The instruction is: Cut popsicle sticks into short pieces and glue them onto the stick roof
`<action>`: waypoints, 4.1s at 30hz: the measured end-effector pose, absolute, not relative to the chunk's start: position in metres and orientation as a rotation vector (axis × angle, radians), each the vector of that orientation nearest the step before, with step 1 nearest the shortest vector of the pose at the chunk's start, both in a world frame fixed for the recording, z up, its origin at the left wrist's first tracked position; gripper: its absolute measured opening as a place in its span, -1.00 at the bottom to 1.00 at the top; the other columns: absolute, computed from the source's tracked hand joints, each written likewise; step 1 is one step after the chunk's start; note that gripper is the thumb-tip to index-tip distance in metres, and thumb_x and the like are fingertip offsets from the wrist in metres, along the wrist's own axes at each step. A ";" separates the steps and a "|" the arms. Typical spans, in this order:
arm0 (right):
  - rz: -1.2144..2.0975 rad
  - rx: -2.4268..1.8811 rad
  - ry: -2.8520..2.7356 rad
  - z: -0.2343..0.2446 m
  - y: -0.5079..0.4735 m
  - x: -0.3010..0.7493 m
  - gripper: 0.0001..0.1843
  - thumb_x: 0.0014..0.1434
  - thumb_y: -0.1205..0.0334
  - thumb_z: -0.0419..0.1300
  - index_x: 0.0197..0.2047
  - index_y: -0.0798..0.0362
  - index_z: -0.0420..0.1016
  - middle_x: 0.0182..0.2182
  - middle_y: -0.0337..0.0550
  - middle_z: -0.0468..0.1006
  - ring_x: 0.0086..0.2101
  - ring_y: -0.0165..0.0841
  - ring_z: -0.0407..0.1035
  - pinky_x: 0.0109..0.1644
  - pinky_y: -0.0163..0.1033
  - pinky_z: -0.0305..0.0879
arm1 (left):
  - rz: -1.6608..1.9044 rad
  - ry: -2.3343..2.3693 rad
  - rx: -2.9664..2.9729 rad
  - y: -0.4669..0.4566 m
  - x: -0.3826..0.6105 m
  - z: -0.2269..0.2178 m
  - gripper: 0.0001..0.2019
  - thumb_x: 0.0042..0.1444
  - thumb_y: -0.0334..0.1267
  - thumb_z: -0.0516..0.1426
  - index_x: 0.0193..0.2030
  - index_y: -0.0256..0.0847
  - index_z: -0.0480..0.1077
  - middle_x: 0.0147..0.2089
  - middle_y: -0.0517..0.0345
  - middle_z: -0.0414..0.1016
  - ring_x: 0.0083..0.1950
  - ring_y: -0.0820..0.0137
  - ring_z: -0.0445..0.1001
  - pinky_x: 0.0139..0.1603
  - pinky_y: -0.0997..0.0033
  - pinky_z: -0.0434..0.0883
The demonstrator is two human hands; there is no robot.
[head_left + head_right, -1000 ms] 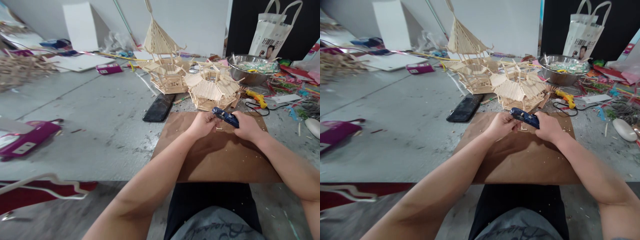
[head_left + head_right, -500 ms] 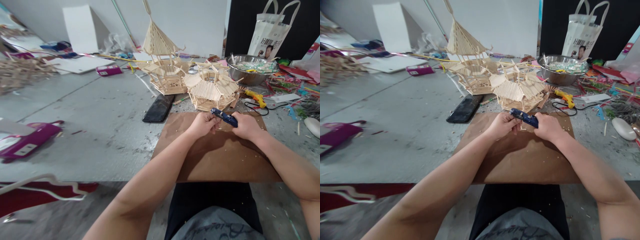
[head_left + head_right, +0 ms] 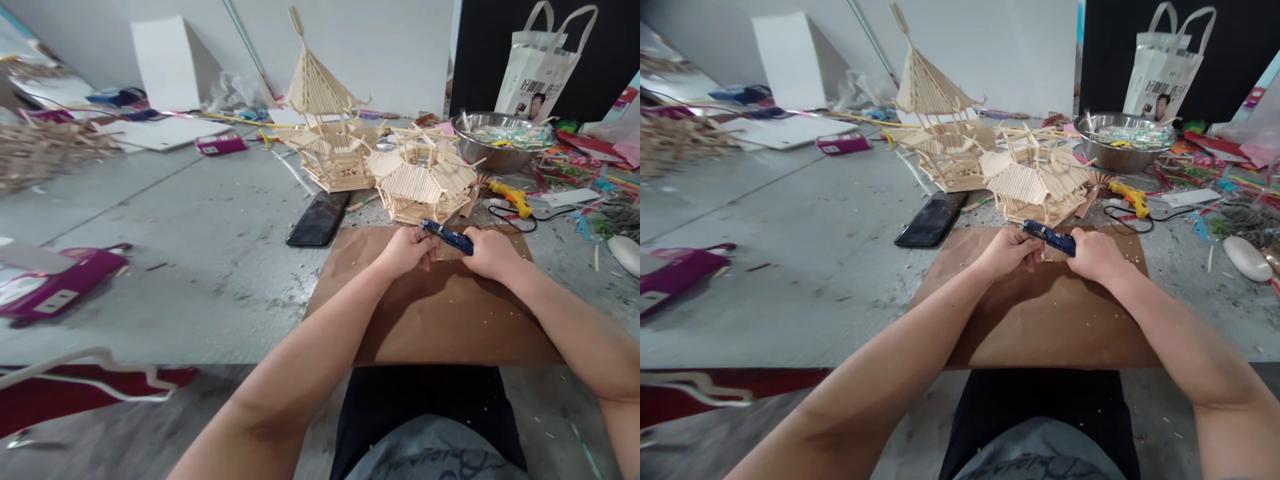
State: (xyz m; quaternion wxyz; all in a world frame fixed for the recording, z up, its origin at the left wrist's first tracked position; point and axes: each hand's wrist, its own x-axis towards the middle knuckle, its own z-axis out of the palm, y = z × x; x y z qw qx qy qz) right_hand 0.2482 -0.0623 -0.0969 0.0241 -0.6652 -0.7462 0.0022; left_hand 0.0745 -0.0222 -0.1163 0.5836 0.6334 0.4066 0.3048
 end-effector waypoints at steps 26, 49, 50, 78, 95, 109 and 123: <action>-0.006 -2.169 -2.236 -0.094 -0.061 0.250 -0.62 0.00 0.08 0.08 -0.15 0.11 0.40 -0.30 0.10 0.56 -0.25 -0.06 0.46 -0.26 -0.12 0.28 | 0.782 0.949 1.568 -0.018 0.072 -0.122 -0.75 0.13 -0.25 0.04 -0.53 -0.32 0.29 -0.64 0.24 0.37 -0.73 0.60 0.29 -0.68 0.62 0.24; -0.080 -2.189 -2.332 -0.103 -0.050 0.273 -0.55 0.09 -0.09 0.01 -0.11 0.07 0.35 -0.22 0.05 0.54 -0.25 -0.09 0.44 -0.32 -0.12 0.25 | 0.235 1.286 2.482 -0.011 0.061 -0.112 -0.76 0.07 -0.29 0.05 -0.23 -0.18 0.54 -0.24 0.02 0.55 -0.24 0.30 0.45 -0.21 0.39 0.32; -0.086 -2.187 -2.336 -0.103 -0.050 0.273 -0.56 0.09 -0.08 0.01 -0.11 0.07 0.36 -0.23 0.05 0.55 -0.26 -0.10 0.44 -0.33 -0.14 0.24 | 0.235 1.267 2.479 -0.011 0.061 -0.112 -0.76 0.07 -0.30 0.06 -0.22 -0.18 0.54 -0.24 0.02 0.55 -0.24 0.30 0.45 -0.20 0.39 0.32; -0.026 -2.128 -2.346 -0.104 -0.050 0.275 -0.58 0.08 -0.05 0.04 -0.10 0.05 0.34 -0.19 0.02 0.53 -0.22 -0.12 0.43 -0.29 -0.14 0.25 | 0.170 1.242 2.450 -0.010 0.061 -0.114 -0.82 0.00 -0.18 0.14 -0.30 -0.19 0.48 -0.23 0.07 0.50 -0.26 0.35 0.41 -0.31 0.45 0.24; -0.108 -2.022 -2.410 -0.110 -0.047 0.278 -0.57 0.07 -0.06 0.06 -0.10 0.06 0.34 -0.19 0.01 0.52 -0.22 -0.15 0.42 -0.29 -0.18 0.23 | 0.266 1.298 2.401 -0.007 0.062 -0.124 -0.86 0.04 -0.20 0.11 -0.36 -0.18 0.46 -0.31 0.11 0.52 -0.27 0.33 0.42 -0.30 0.42 0.26; -0.213 -1.921 -2.537 -0.119 -0.042 0.284 -0.32 0.05 -0.27 0.02 -0.05 0.18 0.34 -0.16 0.14 0.46 -0.14 -0.09 0.36 -0.09 -0.08 0.20 | 0.312 1.250 2.395 -0.003 0.057 -0.121 -0.82 0.05 -0.37 0.06 -0.30 -0.26 0.49 -0.28 0.07 0.55 -0.27 0.38 0.44 -0.23 0.44 0.28; -0.073 -1.998 -2.449 -0.112 -0.049 0.272 -0.24 0.07 -0.28 -0.03 0.08 0.21 0.28 0.03 0.22 0.37 0.01 0.00 0.27 0.03 0.02 0.16 | 0.319 1.260 2.487 0.001 0.055 -0.127 -0.78 0.08 -0.25 0.03 -0.27 -0.19 0.50 -0.26 0.08 0.56 -0.25 0.36 0.46 -0.21 0.44 0.33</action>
